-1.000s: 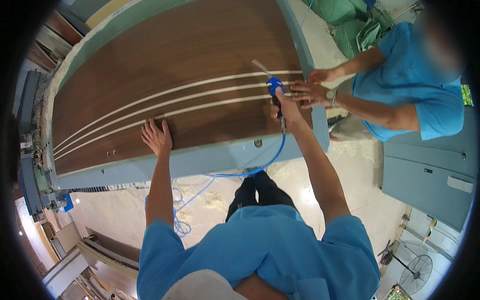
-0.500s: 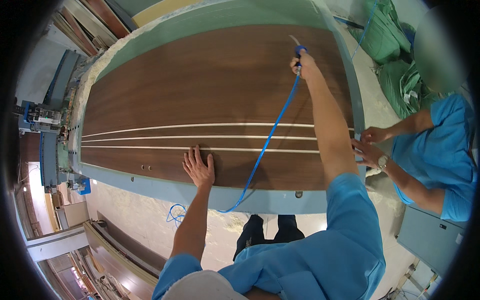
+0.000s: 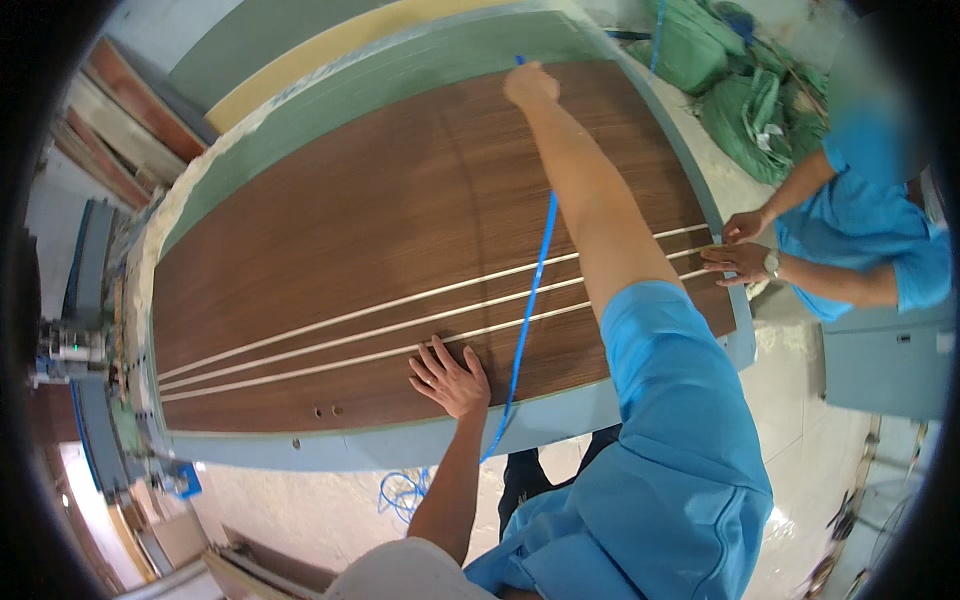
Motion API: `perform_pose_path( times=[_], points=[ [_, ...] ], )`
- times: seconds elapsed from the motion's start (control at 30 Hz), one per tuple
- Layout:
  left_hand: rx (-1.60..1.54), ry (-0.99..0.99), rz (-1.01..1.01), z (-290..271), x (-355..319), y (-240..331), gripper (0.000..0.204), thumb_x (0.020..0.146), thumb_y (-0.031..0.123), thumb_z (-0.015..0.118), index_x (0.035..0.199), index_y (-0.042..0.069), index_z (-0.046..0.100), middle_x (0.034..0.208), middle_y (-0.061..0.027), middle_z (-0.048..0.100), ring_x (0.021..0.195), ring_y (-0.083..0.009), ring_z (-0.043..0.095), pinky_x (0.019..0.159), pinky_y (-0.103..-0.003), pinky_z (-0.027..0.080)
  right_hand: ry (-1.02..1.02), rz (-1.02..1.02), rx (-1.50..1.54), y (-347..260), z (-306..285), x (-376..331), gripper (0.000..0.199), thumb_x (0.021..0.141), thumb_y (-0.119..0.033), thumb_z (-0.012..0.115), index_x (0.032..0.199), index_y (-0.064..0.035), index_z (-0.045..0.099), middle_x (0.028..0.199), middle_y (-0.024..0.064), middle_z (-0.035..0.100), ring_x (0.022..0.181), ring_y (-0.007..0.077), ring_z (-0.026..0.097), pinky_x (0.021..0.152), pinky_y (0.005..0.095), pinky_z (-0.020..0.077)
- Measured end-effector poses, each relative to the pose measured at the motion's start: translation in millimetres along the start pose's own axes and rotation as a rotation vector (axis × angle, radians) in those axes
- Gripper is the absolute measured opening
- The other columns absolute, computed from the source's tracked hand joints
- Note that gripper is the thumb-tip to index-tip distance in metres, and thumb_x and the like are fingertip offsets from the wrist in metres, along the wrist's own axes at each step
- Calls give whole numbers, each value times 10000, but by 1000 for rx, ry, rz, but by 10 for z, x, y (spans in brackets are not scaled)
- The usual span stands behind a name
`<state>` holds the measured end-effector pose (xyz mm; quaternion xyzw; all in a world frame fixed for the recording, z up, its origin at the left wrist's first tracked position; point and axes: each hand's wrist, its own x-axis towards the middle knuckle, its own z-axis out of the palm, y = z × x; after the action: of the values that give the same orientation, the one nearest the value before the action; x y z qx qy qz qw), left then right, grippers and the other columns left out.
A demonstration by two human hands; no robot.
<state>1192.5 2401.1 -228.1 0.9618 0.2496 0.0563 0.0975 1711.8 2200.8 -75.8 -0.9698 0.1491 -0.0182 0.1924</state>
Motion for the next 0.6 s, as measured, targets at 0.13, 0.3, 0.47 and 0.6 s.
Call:
perform_pose_path(
  times=[0.13, 0.3, 0.47, 0.6],
  points=[
    [-23, -52, 1, -61, 2, -4, 737, 1051, 521, 423, 1648, 102, 316, 1696, -226, 269, 1574, -501, 149, 1240, -694, 98, 189, 300, -7, 1025, -725, -84, 529, 1026, -318, 516, 1356, 96, 507, 1341, 272, 676, 1260, 365, 679, 1025, 464, 537],
    [-146, 53, 54, -219, 51, -65, 710, 964, 439, 608, 1539, 57, 443, 1620, -240, 357, 1506, -524, 245, 1208, -695, 154, 302, 250, -160, 1898, -1113, -246, 419, 1042, -355, 539, 1256, 5, 562, 1095, 204, 707, 976, 347, 696, 789, 455, 549],
    [-168, 49, -20, -260, -1, -142, 717, 960, 456, 614, 1539, 66, 451, 1619, -194, 389, 1538, -467, 244, 1225, -695, 135, -776, -18, 476, 1337, -785, -1211, 399, 1047, -508, 586, 939, -124, 613, 589, -20, 538, 462, 132, 521, 413, 295, 407],
    [-306, -46, -1, -142, -83, -279, 720, 1002, 452, 558, 1596, 84, 381, 1683, -185, 317, 1573, -436, 205, 1267, -654, 116, -1099, 73, 569, 613, -287, -2781, 353, 1038, -447, 643, 985, -97, 628, 567, -14, 538, 423, 115, 511, 404, 265, 392]
  ],
)
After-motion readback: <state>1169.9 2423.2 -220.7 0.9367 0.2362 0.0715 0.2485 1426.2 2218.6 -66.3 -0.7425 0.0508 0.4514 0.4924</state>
